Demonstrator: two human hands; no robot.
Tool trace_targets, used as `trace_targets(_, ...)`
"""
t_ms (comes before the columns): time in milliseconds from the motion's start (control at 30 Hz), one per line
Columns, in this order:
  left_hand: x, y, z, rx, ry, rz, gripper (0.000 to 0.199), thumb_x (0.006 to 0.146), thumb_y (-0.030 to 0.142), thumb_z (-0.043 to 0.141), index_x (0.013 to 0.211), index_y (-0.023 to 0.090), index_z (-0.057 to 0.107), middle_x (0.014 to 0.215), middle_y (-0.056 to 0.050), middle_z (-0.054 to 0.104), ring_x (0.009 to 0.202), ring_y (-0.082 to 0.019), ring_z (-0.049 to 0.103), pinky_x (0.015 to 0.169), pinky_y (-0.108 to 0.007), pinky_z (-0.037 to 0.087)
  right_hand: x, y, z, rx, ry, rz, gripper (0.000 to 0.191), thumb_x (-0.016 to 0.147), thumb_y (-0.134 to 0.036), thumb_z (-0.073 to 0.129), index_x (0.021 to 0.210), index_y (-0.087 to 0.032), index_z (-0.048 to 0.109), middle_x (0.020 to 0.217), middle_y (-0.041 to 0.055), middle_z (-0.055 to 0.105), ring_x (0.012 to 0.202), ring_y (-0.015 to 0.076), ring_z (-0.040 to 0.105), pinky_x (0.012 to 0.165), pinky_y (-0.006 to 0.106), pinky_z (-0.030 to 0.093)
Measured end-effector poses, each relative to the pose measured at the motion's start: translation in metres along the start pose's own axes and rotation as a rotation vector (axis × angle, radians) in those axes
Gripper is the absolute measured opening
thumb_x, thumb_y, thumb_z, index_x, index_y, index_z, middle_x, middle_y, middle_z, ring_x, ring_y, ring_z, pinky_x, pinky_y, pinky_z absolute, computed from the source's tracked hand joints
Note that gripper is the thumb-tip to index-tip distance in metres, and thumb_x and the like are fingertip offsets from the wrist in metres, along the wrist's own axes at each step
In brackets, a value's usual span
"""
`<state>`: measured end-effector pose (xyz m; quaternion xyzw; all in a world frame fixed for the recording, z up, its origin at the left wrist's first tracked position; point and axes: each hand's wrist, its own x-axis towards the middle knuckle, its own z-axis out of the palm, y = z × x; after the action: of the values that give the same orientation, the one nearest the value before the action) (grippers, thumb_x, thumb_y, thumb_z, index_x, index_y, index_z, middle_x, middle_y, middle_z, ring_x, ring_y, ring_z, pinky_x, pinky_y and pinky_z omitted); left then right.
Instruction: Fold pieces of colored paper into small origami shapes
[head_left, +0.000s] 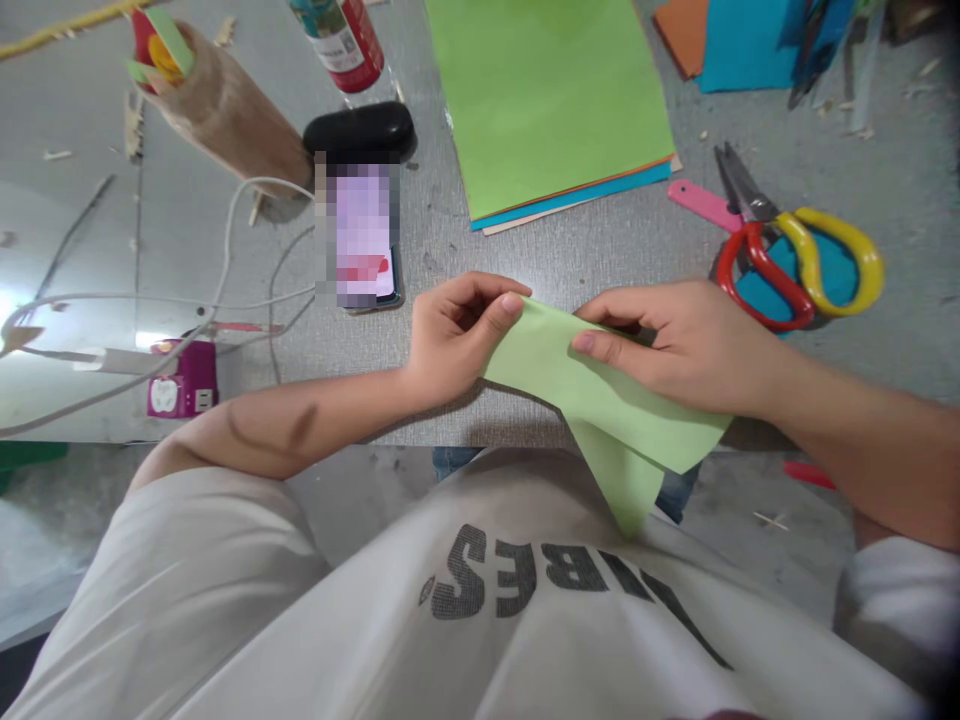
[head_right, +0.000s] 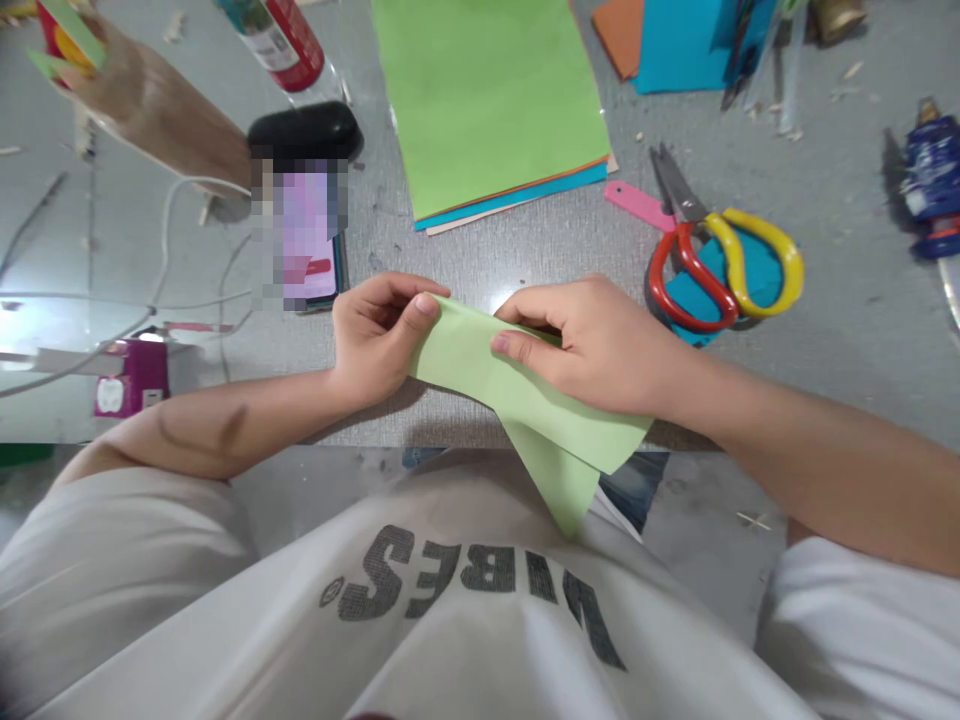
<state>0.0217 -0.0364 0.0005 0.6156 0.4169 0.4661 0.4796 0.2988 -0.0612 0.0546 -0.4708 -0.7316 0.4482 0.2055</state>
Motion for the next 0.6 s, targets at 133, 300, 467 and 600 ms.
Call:
trace_targets(133,0.0,-0.001,0.0,-0.003,0.007,0.016,0.073,0.099,0.096,0.094,0.097,0.023,0.089,0.089,-0.008,0.089,0.077,-0.02,0.081,0.067,-0.034,0.065,0.0,0.001,0.0,0.007,-0.003,0.01,0.041,0.117,-0.072,0.083,0.108,-0.032,0.09,0.087,0.0015,0.085,0.074,0.026,0.067,0.068,0.044,0.043)
trace_targets(300,-0.004,-0.001,0.003,0.001,0.021,0.06,0.066,0.106,0.089,0.093,0.096,0.023,0.088,0.09,-0.007,0.09,0.078,-0.019,0.082,0.069,-0.034,0.066,0.001,-0.001,0.002,-0.028,0.016,0.007,0.04,0.117,-0.07,0.082,0.109,-0.032,0.09,0.085,0.0017,0.084,0.073,0.0258,0.066,0.07,0.045,0.043)
trace_targets(467,-0.013,-0.001,0.008,0.015,-0.042,0.114,0.062,0.108,0.086,0.092,0.096,0.025,0.089,0.092,-0.007,0.09,0.081,-0.02,0.083,0.077,-0.038,0.069,0.002,-0.005,0.008,-0.038,0.031,-0.04,0.045,0.117,-0.075,0.082,0.107,-0.032,0.092,0.083,0.0024,0.081,0.072,0.0255,0.064,0.074,0.045,0.042)
trace_targets(600,-0.017,-0.005,0.008,0.031,-0.056,0.174,0.056,0.112,0.08,0.092,0.099,0.026,0.091,0.094,-0.007,0.091,0.083,-0.02,0.085,0.078,-0.038,0.069,0.002,-0.009,0.013,-0.005,0.064,-0.07,0.05,0.118,-0.078,0.081,0.104,-0.032,0.091,0.081,0.0025,0.078,0.073,0.0248,0.065,0.075,0.045,0.044)
